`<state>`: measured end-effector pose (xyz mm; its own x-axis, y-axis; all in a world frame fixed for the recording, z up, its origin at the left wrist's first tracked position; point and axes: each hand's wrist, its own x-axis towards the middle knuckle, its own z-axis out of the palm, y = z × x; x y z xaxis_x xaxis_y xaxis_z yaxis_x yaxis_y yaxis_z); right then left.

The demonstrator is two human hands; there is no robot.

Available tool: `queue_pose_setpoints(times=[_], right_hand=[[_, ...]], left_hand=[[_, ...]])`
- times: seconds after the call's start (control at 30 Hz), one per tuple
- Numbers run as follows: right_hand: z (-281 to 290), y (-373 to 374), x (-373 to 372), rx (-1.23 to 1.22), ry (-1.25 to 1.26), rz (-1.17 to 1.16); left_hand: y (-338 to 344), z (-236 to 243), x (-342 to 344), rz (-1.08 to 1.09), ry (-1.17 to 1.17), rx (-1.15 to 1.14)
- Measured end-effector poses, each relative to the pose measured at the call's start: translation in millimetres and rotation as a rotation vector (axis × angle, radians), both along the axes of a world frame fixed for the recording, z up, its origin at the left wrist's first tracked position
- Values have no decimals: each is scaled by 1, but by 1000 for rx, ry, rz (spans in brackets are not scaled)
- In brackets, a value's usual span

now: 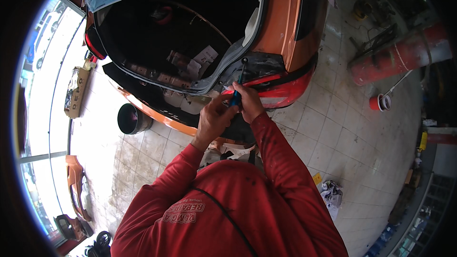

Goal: The person uses a blue pry tool to remove a red trim piece from the rear bumper of an orange car. After removing the trim, the person aligns and snaps the bumper cover back into place, then presses along the edges to secure it.

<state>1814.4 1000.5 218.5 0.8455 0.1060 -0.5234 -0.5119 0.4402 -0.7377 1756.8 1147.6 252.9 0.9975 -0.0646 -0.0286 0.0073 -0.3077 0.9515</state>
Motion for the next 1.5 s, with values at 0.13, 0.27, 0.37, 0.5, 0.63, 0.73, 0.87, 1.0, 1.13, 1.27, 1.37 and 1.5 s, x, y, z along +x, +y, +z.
queue_pose_setpoints(times=[0.13,0.27,0.37,0.5,0.63,0.73,0.87,1.0,1.13,1.27,1.37,1.5], right_hand=[[-11,-7,-1,6,-22,35],[-5,-4,-2,-12,-8,13],[-8,-8,-3,-2,-31,44],[-6,-5,0,-18,-39,26],[-2,-5,-1,-13,-29,43],[-6,-7,-1,-32,-44,60],[5,-13,-16,-192,-212,139],[13,-12,-40,-365,-344,66],[4,-18,-62,-764,-625,124],[-22,-18,-75,-1017,-690,272],[-19,-16,-80,-997,-726,343],[-1,-45,-87,-811,-680,543]], left_hand=[[-2,6,-3,1,44,12],[-2,10,-6,5,72,17],[-4,5,-6,7,56,2],[-3,8,-5,10,32,-2],[-4,2,-5,15,-29,4],[-4,3,-5,-3,0,-15],[-1,2,-11,-25,284,-295],[15,-36,-9,97,498,-593],[12,-50,-4,-48,601,-738],[-6,-75,-7,-223,369,-596],[-13,-69,-10,-170,580,-780],[-1,-97,-2,87,631,-795]])
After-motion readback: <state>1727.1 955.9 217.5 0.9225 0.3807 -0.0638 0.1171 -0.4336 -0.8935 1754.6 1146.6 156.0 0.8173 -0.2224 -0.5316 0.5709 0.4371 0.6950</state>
